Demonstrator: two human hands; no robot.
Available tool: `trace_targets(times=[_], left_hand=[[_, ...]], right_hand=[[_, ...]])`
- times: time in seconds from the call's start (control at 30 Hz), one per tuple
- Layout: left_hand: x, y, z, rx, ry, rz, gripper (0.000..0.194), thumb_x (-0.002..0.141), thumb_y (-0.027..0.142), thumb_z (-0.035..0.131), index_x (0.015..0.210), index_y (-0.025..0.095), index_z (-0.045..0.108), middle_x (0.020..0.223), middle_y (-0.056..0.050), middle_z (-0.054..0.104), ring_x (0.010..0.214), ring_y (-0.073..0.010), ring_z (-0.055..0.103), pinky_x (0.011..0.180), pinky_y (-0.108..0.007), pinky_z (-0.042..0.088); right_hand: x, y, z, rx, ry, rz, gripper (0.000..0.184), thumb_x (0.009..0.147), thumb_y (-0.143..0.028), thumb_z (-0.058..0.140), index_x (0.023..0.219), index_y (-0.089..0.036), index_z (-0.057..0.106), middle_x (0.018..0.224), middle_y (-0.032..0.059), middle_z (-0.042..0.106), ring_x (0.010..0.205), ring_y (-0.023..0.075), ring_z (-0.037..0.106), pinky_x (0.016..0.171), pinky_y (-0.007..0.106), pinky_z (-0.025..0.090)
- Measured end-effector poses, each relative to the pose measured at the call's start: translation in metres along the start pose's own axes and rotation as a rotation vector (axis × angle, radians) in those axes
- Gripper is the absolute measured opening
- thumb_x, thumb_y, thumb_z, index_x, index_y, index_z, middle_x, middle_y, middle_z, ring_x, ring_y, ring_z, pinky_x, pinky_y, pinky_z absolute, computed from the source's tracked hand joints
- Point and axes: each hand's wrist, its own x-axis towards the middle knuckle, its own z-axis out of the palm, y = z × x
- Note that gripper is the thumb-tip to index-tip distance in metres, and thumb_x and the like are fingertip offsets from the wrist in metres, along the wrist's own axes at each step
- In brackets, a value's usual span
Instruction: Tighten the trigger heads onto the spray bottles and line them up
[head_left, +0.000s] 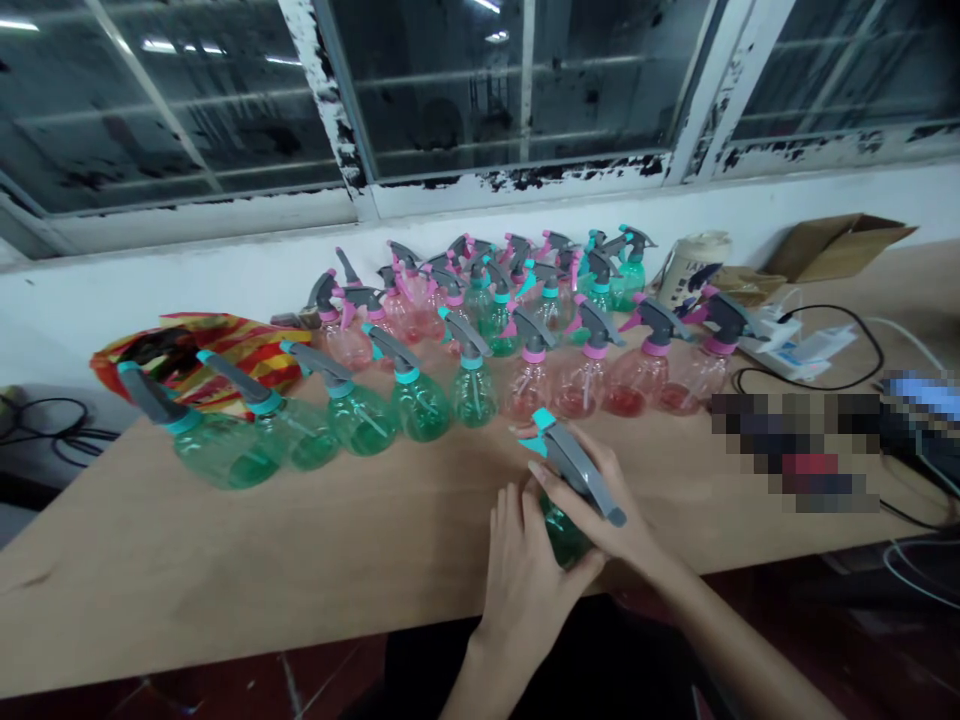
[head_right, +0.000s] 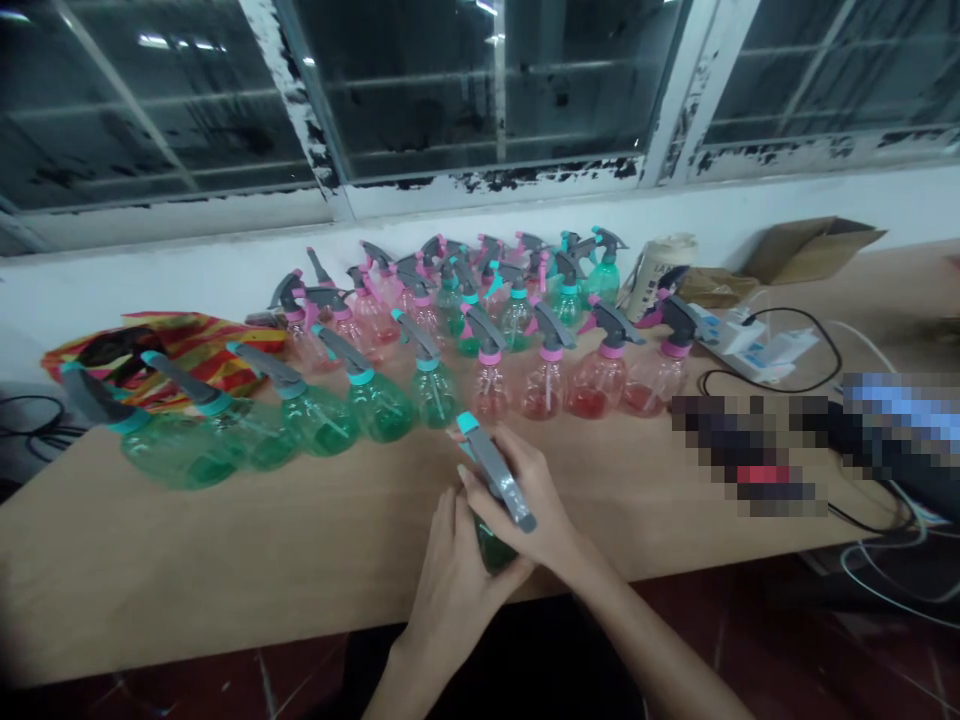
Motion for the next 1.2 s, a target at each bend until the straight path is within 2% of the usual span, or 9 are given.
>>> trace_targets(times=[0.13, 0.23, 0.3, 0.4, 0.47, 0.6, 0.8, 1.07, 1.2], left_hand=[[-0.001, 0.003, -0.011, -0.043, -0.049, 0.007, 0.086, 0.076, 0.051, 0.073, 0.144, 0.017, 0.032, 0.132, -0.019, 0.053, 0.122, -0.0385, 0.051, 0.098, -0.056, 0.044], [-0.006, -0.007, -0.025, -0.112, -0.099, 0.021, 0.092, 0.077, 0.05, 0.073, 0.149, 0.023, 0.023, 0.141, -0.018, 0.047, 0.13, -0.0361, 0.045, 0.102, -0.054, 0.044], [-0.011, -0.022, -0.035, -0.103, -0.081, -0.001, 0.085, 0.084, 0.047, 0.067, 0.151, 0.026, 0.017, 0.149, -0.016, 0.039, 0.137, -0.0329, 0.038, 0.106, -0.054, 0.04], [-0.018, -0.055, -0.046, -0.001, 0.002, -0.068, 0.064, 0.095, 0.041, 0.052, 0.15, 0.029, 0.02, 0.154, -0.013, 0.033, 0.142, -0.0296, 0.03, 0.111, -0.056, 0.032], [-0.021, -0.077, -0.051, 0.098, 0.05, -0.105, 0.06, 0.096, 0.041, 0.05, 0.149, 0.027, 0.024, 0.154, -0.013, 0.033, 0.143, -0.0307, 0.029, 0.111, -0.058, 0.03], [-0.026, -0.103, -0.051, 0.276, 0.11, -0.047, 0.06, 0.095, 0.045, 0.05, 0.147, 0.022, 0.03, 0.152, -0.017, 0.037, 0.142, -0.0318, 0.031, 0.111, -0.059, 0.029], [-0.028, -0.106, -0.047, 0.43, 0.112, 0.04, 0.06, 0.094, 0.046, 0.051, 0.143, 0.015, 0.038, 0.151, -0.021, 0.039, 0.141, -0.0337, 0.033, 0.108, -0.057, 0.035], [-0.026, -0.106, -0.047, 0.452, 0.12, 0.043, 0.057, 0.094, 0.045, 0.051, 0.14, 0.014, 0.043, 0.149, -0.021, 0.042, 0.139, -0.0344, 0.036, 0.107, -0.058, 0.036], [-0.026, -0.106, -0.046, 0.459, 0.119, 0.038, 0.056, 0.095, 0.045, 0.049, 0.141, 0.014, 0.042, 0.149, -0.021, 0.041, 0.139, -0.0342, 0.036, 0.107, -0.058, 0.037]], right_hand=[[-0.003, 0.0, 0.002, -0.029, 0.032, 0.016, 0.017, 0.083, -0.019, 0.057, 0.099, -0.023, 0.062, 0.084, 0.0005, 0.065, 0.074, 0.0174, 0.062, 0.072, 0.032, 0.052], [-0.003, -0.002, 0.002, -0.045, 0.041, 0.029, 0.019, 0.083, -0.021, 0.057, 0.101, -0.023, 0.063, 0.081, 0.0007, 0.066, 0.07, 0.0171, 0.062, 0.068, 0.031, 0.051], [-0.003, -0.003, 0.002, -0.061, 0.041, 0.031, 0.023, 0.082, -0.021, 0.057, 0.104, -0.023, 0.063, 0.083, 0.0009, 0.066, 0.068, 0.0166, 0.062, 0.066, 0.03, 0.051], [-0.001, -0.005, 0.003, -0.085, 0.04, 0.055, 0.021, 0.082, -0.02, 0.057, 0.101, -0.022, 0.063, 0.072, -0.0014, 0.062, 0.058, 0.0145, 0.058, 0.058, 0.028, 0.049], [0.001, -0.005, 0.005, -0.093, 0.041, 0.053, 0.019, 0.082, -0.021, 0.057, 0.099, -0.022, 0.063, 0.066, -0.0026, 0.058, 0.055, 0.0141, 0.056, 0.057, 0.028, 0.049], [0.004, -0.003, 0.007, -0.088, 0.031, 0.024, 0.016, 0.084, -0.024, 0.058, 0.099, -0.02, 0.064, 0.071, 0.0, 0.061, 0.061, 0.0167, 0.06, 0.061, 0.031, 0.051], [0.005, -0.004, 0.006, -0.126, 0.024, 0.052, 0.018, 0.087, -0.029, 0.059, 0.104, -0.027, 0.064, 0.094, 0.0035, 0.071, 0.084, 0.0226, 0.069, 0.077, 0.036, 0.056], [0.005, -0.003, 0.005, -0.059, -0.047, 0.067, 0.023, 0.089, -0.027, 0.058, 0.111, -0.024, 0.062, 0.101, 0.0059, 0.07, 0.099, 0.0243, 0.067, 0.084, 0.036, 0.054], [0.003, -0.003, 0.007, -0.057, -0.041, 0.142, 0.01, 0.089, -0.029, 0.058, 0.095, -0.024, 0.064, 0.08, 0.002, 0.067, 0.084, 0.0217, 0.068, 0.077, 0.033, 0.054]])
